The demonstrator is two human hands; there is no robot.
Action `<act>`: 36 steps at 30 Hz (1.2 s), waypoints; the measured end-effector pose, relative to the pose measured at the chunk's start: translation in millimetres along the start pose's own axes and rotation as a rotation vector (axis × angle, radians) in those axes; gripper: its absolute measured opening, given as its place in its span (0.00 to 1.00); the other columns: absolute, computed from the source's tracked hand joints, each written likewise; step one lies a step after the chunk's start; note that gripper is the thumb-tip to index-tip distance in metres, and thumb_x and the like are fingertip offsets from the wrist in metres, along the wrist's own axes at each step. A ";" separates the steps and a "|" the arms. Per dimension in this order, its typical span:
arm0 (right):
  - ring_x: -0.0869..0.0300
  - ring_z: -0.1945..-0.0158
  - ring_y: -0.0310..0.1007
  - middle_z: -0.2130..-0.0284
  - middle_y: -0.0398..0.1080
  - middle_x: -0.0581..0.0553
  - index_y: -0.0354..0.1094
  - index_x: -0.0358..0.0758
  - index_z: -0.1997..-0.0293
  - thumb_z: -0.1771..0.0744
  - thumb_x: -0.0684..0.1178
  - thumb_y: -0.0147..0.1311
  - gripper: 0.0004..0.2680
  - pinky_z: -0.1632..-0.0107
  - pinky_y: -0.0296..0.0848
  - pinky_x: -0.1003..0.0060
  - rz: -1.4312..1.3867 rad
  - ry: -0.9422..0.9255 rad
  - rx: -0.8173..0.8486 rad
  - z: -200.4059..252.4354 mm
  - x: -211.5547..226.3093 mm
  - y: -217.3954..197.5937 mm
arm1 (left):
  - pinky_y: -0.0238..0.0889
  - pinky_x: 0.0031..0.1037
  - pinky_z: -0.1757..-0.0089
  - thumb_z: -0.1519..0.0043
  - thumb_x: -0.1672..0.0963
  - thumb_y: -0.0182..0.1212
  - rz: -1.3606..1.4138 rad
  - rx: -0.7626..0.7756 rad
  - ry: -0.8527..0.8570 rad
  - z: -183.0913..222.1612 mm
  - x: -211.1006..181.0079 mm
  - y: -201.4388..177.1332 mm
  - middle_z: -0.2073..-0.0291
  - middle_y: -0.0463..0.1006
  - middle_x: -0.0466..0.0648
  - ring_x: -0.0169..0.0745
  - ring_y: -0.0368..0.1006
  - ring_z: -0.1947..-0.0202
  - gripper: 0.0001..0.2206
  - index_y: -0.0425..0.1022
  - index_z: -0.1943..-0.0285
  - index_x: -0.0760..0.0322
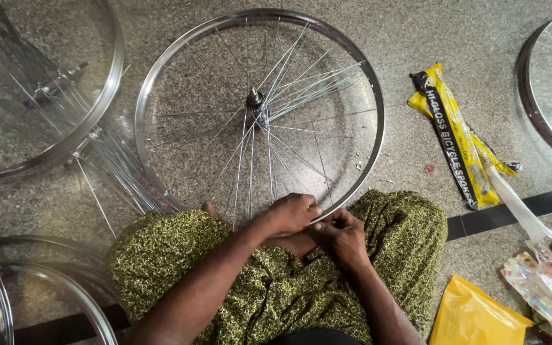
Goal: The person inserts metal spokes into the holes of a bicycle wheel rim and hub by hand while sitting on the floor. They thread each spoke through the hub flange and then through the corresponding eyelet on the rim.
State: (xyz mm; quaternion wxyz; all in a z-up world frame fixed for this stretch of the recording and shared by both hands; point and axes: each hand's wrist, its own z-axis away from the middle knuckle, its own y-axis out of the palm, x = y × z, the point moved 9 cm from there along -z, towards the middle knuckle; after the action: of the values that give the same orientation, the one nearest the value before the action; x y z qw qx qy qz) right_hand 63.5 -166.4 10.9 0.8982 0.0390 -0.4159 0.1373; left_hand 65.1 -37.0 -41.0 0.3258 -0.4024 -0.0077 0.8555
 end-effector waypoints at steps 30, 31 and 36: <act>0.59 0.71 0.74 0.68 0.75 0.42 0.76 0.38 0.61 0.32 0.34 0.50 0.07 0.76 0.72 0.71 2.004 -1.433 0.278 -198.9 228.0 193.9 | 0.51 0.25 0.87 0.30 0.57 0.45 0.287 0.161 0.040 10.4 -15.2 8.0 0.80 0.68 0.47 0.32 0.56 0.89 0.13 0.68 0.41 0.68; 0.61 0.70 0.73 0.70 0.75 0.44 0.75 0.36 0.63 0.31 0.35 0.51 0.06 0.76 0.71 0.72 2.071 -1.510 0.264 -187.3 233.3 193.6 | 0.50 0.25 0.87 0.30 0.56 0.45 0.210 0.110 0.042 12.6 -15.8 1.1 0.80 0.69 0.47 0.32 0.55 0.89 0.14 0.66 0.38 0.68; 0.61 0.72 0.72 0.73 0.74 0.45 0.74 0.38 0.65 0.30 0.51 0.52 0.09 0.70 0.73 0.67 2.221 -0.769 0.413 -167.0 220.2 160.4 | 0.48 0.24 0.87 0.27 0.50 0.45 -0.005 -0.048 0.095 26.2 -22.5 -9.4 0.81 0.68 0.45 0.30 0.51 0.89 0.18 0.70 0.42 0.69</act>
State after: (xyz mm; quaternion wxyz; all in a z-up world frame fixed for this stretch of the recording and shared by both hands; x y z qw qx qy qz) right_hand 277.4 65.4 62.0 0.0816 -0.1599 -0.4340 0.8828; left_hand 62.5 -35.7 -5.3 0.3181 -0.4504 -0.0138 0.8341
